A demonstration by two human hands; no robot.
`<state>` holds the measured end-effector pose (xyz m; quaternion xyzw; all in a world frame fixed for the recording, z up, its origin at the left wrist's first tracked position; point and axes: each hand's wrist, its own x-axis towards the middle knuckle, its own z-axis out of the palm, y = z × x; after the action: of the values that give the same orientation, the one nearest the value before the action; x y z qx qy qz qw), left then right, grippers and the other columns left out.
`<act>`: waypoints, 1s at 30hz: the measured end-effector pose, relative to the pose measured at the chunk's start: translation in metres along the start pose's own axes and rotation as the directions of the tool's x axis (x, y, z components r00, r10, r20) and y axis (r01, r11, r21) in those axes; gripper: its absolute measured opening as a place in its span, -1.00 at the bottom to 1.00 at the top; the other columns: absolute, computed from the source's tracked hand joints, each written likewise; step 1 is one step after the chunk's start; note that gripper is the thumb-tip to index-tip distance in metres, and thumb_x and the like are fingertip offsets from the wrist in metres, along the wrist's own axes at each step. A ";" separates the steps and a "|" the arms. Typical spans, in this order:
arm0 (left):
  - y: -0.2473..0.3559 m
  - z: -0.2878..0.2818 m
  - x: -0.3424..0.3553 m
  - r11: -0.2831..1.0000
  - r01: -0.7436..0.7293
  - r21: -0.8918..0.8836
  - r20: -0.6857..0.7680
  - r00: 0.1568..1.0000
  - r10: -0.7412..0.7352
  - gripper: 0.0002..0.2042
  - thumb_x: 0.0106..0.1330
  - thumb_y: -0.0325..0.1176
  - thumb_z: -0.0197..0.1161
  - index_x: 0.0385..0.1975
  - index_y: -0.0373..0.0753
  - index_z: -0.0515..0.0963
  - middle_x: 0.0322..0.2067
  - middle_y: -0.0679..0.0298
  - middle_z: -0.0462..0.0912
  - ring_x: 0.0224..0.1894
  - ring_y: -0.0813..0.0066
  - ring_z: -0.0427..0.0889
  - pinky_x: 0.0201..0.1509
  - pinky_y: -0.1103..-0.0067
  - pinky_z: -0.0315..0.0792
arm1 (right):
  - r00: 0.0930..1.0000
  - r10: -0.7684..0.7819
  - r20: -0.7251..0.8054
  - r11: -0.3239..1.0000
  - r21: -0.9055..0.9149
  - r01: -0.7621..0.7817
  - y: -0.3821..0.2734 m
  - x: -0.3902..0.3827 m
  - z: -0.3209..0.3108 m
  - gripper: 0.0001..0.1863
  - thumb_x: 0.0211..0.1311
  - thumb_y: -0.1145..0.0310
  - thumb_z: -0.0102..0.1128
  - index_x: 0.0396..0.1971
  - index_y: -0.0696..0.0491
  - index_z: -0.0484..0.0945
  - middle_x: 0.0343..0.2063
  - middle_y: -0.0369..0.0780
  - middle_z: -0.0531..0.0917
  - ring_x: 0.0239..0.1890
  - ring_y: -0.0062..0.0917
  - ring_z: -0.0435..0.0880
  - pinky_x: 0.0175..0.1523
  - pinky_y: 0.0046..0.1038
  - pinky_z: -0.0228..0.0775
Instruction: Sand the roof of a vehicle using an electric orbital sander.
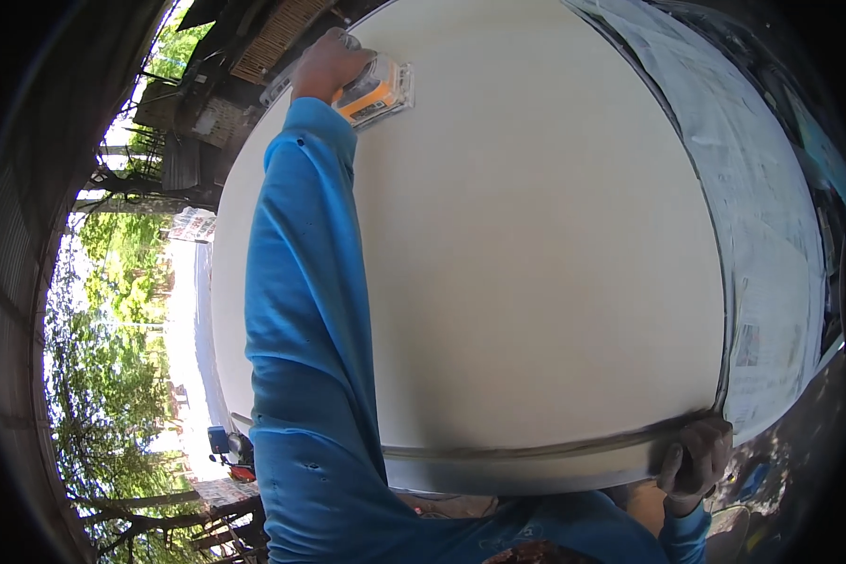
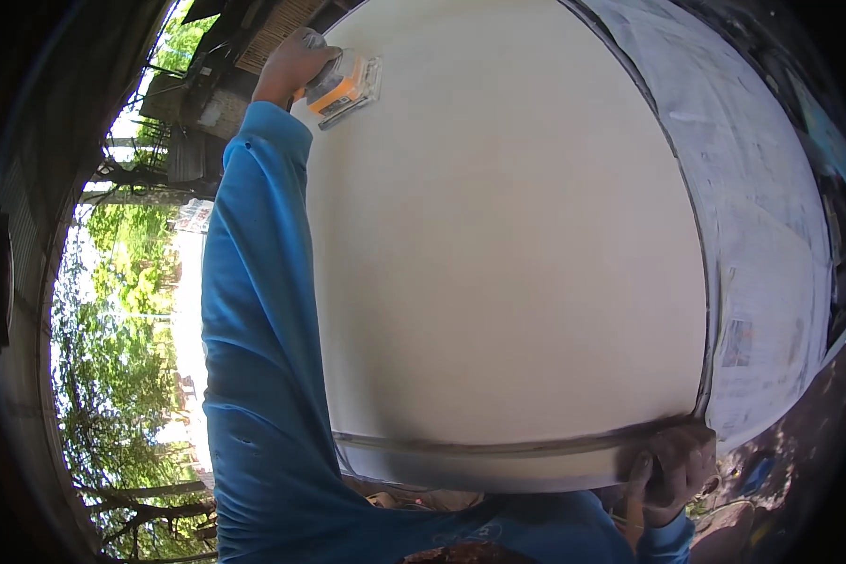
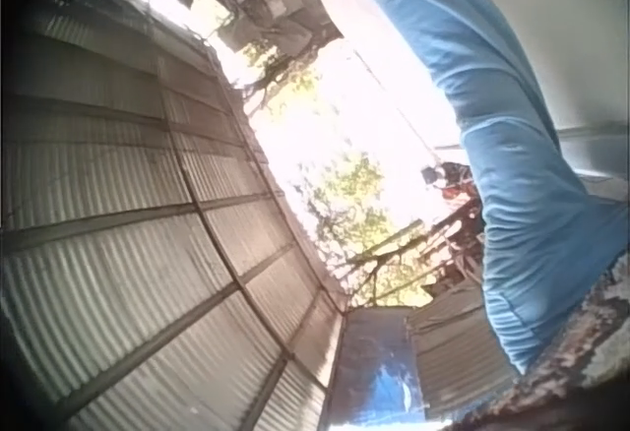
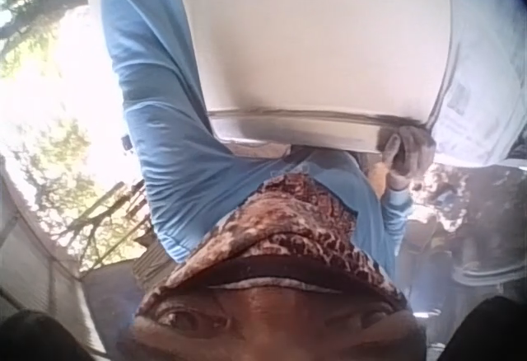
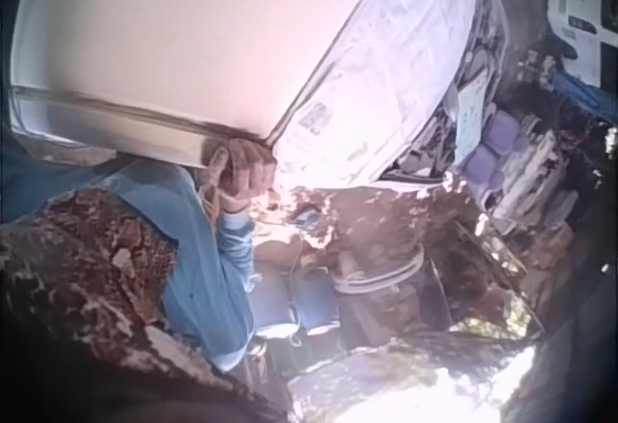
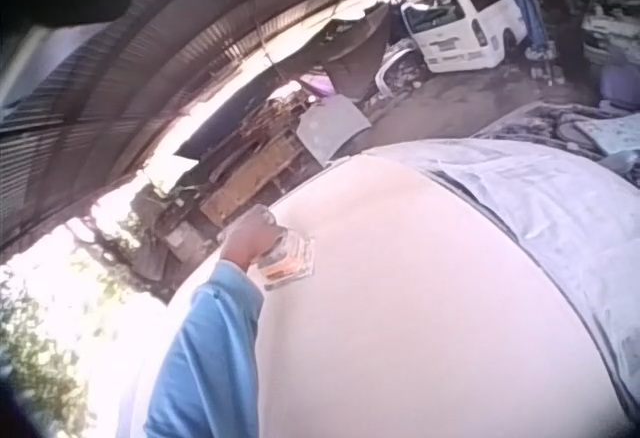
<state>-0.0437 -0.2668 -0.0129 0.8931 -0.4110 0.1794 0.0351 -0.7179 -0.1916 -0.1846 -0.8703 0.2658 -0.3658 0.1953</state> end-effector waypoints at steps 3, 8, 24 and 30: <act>0.050 0.001 0.018 0.997 -0.078 0.005 0.040 0.996 0.078 -0.26 0.07 0.09 0.40 0.19 -0.30 0.53 0.03 -0.03 0.70 0.07 0.07 0.70 0.21 0.33 0.50 | 1.000 0.019 -0.002 1.000 0.012 -0.019 0.000 0.000 -0.002 -0.87 0.08 0.35 0.20 -0.40 0.08 0.56 -0.38 -0.20 0.55 -0.31 -0.26 0.55 -0.17 -0.20 0.42; 0.107 0.015 0.048 0.990 -0.143 0.020 0.037 0.989 0.142 -0.28 0.13 0.05 0.41 0.23 -0.31 0.51 0.09 -0.04 0.67 0.06 0.12 0.72 0.22 0.35 0.52 | 1.000 -0.001 0.006 0.998 0.063 0.001 0.004 0.002 -0.005 -0.83 0.02 0.38 0.24 -0.36 0.07 0.55 -0.40 -0.19 0.55 -0.37 -0.26 0.56 -0.23 -0.21 0.42; 0.220 0.020 0.083 0.511 -0.757 0.407 0.183 0.615 0.767 -0.68 0.37 -0.09 0.14 -0.24 -0.13 0.77 -0.10 0.05 0.73 0.05 0.09 0.66 0.16 0.32 0.51 | 0.997 -0.041 0.060 0.989 0.145 0.032 0.014 0.006 -0.013 -0.83 0.00 0.31 0.35 -0.39 -0.03 0.58 -0.38 -0.30 0.54 -0.32 -0.41 0.55 -0.22 -0.28 0.43; 0.258 0.033 0.099 0.665 -0.631 0.399 0.212 0.769 0.603 -0.68 0.38 -0.09 0.12 -0.23 -0.09 0.77 -0.10 0.12 0.75 0.01 0.09 0.67 0.14 0.30 0.53 | 0.996 -0.078 0.052 0.985 0.160 0.069 0.018 0.009 -0.014 -0.82 0.01 0.27 0.38 -0.41 -0.03 0.59 -0.39 -0.31 0.54 -0.33 -0.44 0.56 -0.25 -0.34 0.42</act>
<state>-0.1672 -0.5153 -0.0309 0.6890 -0.6368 0.2423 -0.2470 -0.7291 -0.2131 -0.1806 -0.8714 0.1980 -0.3674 0.2577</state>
